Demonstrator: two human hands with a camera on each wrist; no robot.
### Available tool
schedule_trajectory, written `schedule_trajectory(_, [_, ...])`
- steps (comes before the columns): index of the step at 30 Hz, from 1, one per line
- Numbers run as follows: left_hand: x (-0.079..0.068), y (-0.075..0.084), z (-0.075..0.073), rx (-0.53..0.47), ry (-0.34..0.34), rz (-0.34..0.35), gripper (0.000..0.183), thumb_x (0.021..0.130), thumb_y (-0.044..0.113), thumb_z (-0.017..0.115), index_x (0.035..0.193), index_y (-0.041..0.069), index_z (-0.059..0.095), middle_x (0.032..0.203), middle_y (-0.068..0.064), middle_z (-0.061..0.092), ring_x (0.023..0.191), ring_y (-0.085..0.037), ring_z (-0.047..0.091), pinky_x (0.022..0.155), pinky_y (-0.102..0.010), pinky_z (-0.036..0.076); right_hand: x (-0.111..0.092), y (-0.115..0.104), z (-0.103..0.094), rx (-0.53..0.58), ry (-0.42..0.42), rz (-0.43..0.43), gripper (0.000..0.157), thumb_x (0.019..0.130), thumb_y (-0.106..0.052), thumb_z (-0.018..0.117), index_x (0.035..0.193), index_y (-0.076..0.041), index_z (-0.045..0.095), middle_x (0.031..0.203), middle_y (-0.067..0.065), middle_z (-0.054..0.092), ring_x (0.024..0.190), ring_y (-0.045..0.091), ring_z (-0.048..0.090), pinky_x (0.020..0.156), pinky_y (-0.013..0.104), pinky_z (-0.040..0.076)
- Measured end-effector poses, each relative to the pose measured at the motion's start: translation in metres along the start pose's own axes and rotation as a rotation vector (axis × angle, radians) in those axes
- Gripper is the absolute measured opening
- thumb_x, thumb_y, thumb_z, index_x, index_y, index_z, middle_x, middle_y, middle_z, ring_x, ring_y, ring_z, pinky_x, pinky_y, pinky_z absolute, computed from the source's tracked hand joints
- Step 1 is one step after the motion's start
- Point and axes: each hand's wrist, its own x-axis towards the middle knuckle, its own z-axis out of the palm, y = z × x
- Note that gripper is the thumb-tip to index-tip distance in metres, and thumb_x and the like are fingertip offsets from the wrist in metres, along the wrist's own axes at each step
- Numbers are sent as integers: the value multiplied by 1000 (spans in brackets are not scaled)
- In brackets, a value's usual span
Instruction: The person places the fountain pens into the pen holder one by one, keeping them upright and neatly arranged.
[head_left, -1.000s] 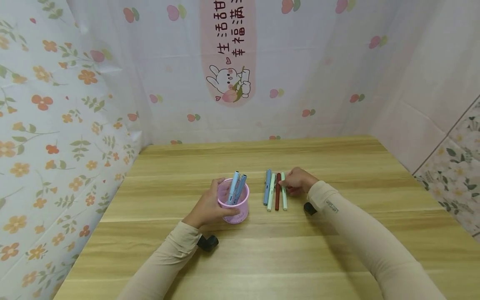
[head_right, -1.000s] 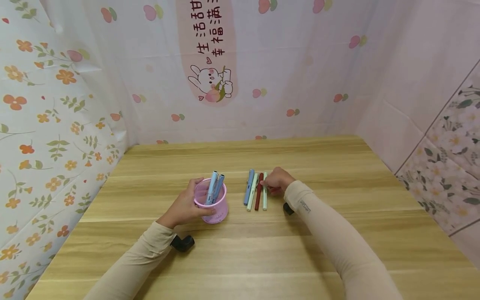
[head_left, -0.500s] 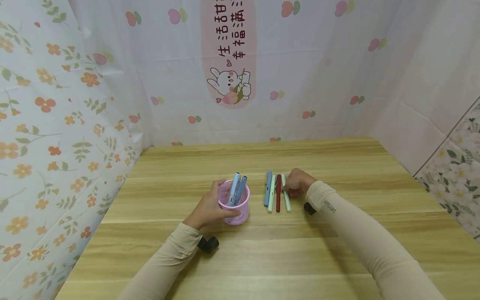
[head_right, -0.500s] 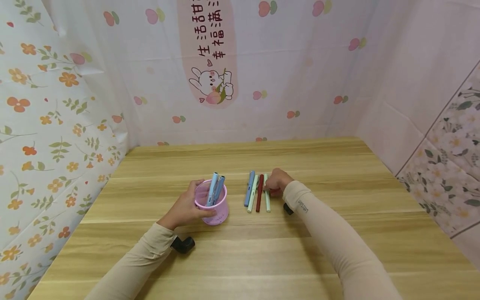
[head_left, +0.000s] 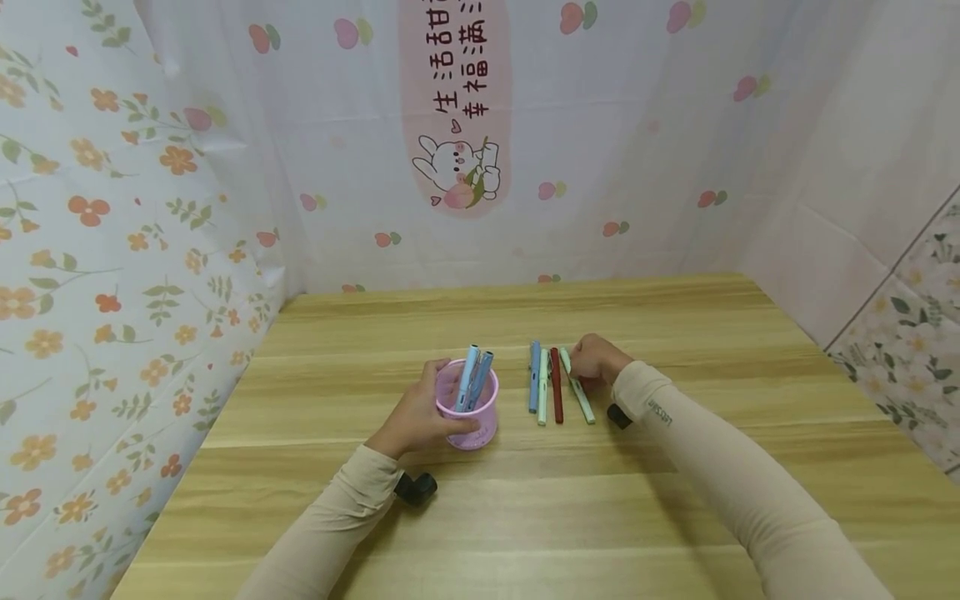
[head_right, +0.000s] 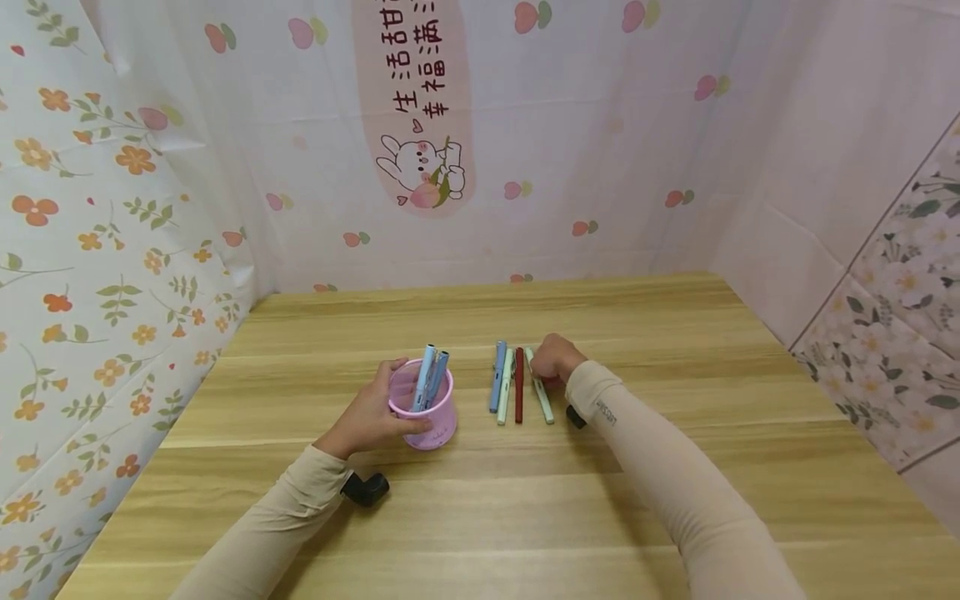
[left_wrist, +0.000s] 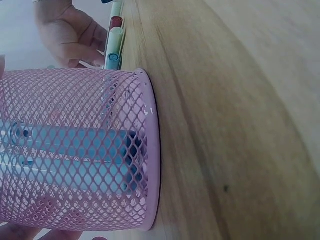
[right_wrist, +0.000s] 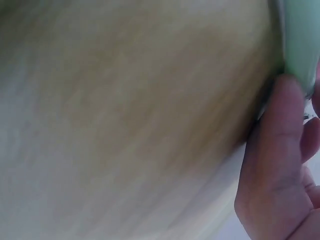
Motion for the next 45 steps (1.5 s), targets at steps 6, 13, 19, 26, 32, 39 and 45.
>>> schedule_trajectory(6, [0, 0, -1, -3, 1, 12, 102, 64, 26, 91, 142, 1, 30, 116, -22, 60, 104, -34, 61, 88, -48, 50, 0, 0, -1, 11, -13, 0, 42, 86, 10, 50, 55, -13, 34, 51, -3, 31, 45, 8, 34, 54, 26, 50])
schedule_trajectory(13, [0, 1, 0, -19, 0, 5, 103, 63, 26, 92, 142, 1, 30, 116, -21, 60, 104, -33, 61, 89, -47, 49, -3, -3, 3, -48, 17, 0, 44, 84, 7, 57, 53, -14, 35, 50, -5, 31, 44, 8, 39, 52, 25, 49])
schedule_trajectory(19, [1, 3, 0, -17, 1, 5, 103, 63, 25, 92, 142, 1, 31, 116, -22, 61, 104, -32, 61, 89, -47, 49, -4, -7, 3, -124, 33, -3, 42, 85, 4, 62, 56, -13, 37, 52, -4, 35, 48, 11, 51, 53, 27, 52])
schedule_trajectory(26, [0, -1, 0, -25, 0, 22, 103, 64, 26, 91, 142, 0, 30, 116, -21, 61, 104, -33, 61, 89, -48, 49, -2, -2, 3, -5, -7, -18, 40, 82, 10, 53, 57, -13, 32, 53, -3, 32, 49, 11, 40, 53, 27, 51])
schedule_trajectory(32, [1, -2, 1, -35, 3, 33, 102, 65, 26, 91, 142, 2, 30, 117, -21, 60, 105, -32, 61, 89, -47, 49, -1, 0, -1, 148, -17, -16, 19, 84, 9, 52, 73, -4, 44, 68, 3, 44, 53, 12, 42, 56, 30, 52])
schedule_trajectory(39, [0, 0, 0, -13, 11, 21, 104, 63, 26, 92, 142, 0, 31, 116, -22, 60, 104, -32, 60, 89, -48, 49, -1, -1, -2, 196, -22, -12, 26, 87, 5, 55, 111, 8, 46, 94, 12, 51, 69, 16, 51, 65, 34, 54])
schedule_trajectory(45, [-1, 0, 0, -17, 7, 22, 102, 63, 25, 92, 142, 2, 31, 117, -22, 60, 104, -32, 60, 90, -47, 48, -3, -2, -2, 278, -62, -32, 34, 88, 5, 53, 118, 8, 38, 96, 14, 46, 70, 19, 48, 67, 36, 51])
